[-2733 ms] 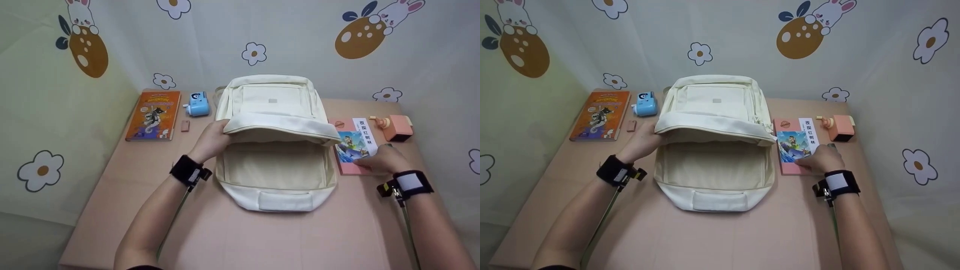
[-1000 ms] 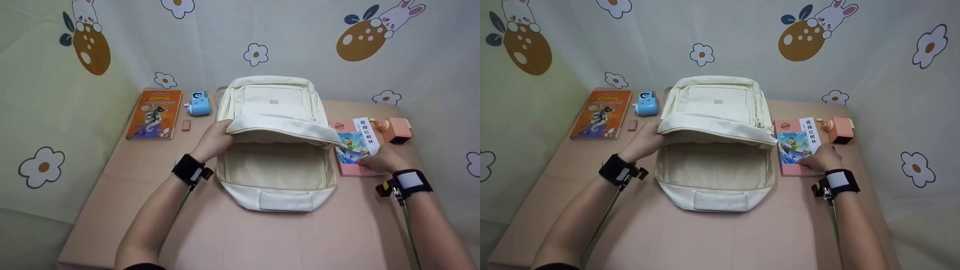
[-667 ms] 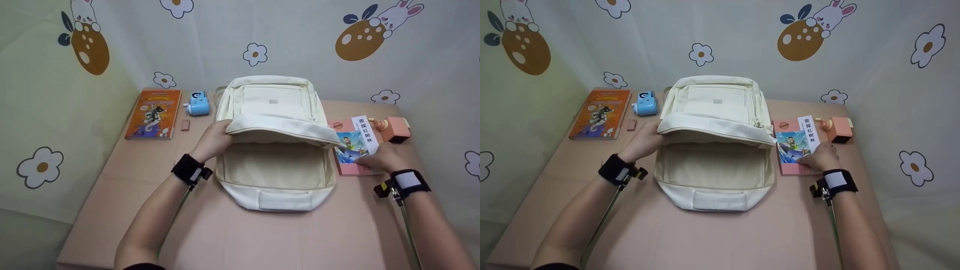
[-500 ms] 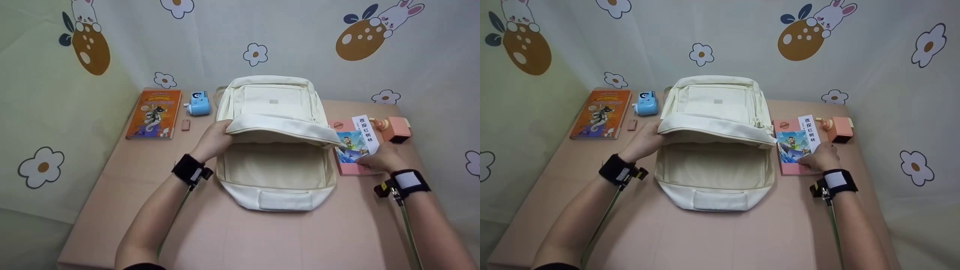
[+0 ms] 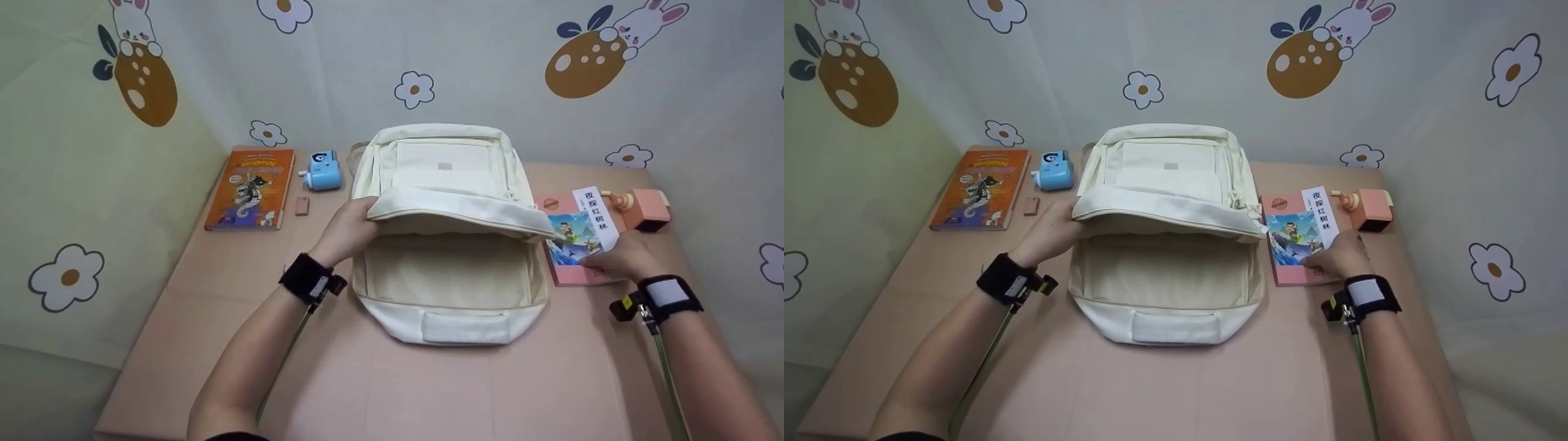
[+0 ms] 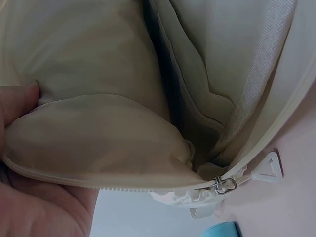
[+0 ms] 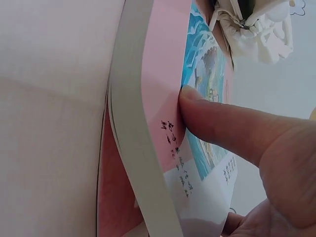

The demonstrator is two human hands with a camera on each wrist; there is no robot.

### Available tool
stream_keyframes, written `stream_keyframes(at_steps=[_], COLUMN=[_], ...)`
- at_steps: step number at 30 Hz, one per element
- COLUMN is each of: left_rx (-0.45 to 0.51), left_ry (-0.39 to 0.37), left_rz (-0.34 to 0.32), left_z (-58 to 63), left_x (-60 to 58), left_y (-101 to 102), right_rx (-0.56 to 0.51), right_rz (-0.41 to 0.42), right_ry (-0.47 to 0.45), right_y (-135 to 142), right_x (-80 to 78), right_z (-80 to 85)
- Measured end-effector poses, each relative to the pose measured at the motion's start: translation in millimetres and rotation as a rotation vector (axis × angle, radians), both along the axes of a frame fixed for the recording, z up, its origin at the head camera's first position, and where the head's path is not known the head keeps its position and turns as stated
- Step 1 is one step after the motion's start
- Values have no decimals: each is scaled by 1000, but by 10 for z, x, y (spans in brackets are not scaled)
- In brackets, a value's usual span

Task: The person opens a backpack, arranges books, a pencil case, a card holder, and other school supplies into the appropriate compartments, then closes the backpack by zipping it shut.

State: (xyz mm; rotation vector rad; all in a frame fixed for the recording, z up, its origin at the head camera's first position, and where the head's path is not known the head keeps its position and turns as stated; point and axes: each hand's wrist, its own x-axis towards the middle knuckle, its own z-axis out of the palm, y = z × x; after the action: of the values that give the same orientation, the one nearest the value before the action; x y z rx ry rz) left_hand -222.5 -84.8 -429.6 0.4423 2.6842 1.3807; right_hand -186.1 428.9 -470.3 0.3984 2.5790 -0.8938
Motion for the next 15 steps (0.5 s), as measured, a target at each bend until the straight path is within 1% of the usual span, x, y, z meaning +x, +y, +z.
stream_keyframes(at_steps=[6, 12, 14, 15], left_rx=[-1, -3, -2, 0], left_ry=[-2, 6, 5, 5], left_rz=[-3, 1, -5, -7], left_z=[4, 5, 4, 5], left_x=[0, 15, 16, 16], left_y=[-19, -20, -20, -18], right_rx=[-72, -122, -125, -110], right_rz=[-35, -21, -40, -64], right_ry=[-12, 44, 44, 39], right_y=[13, -1, -1, 2], right_x=[-18, -9, -1, 7], right_z=[-3, -2, 16, 29])
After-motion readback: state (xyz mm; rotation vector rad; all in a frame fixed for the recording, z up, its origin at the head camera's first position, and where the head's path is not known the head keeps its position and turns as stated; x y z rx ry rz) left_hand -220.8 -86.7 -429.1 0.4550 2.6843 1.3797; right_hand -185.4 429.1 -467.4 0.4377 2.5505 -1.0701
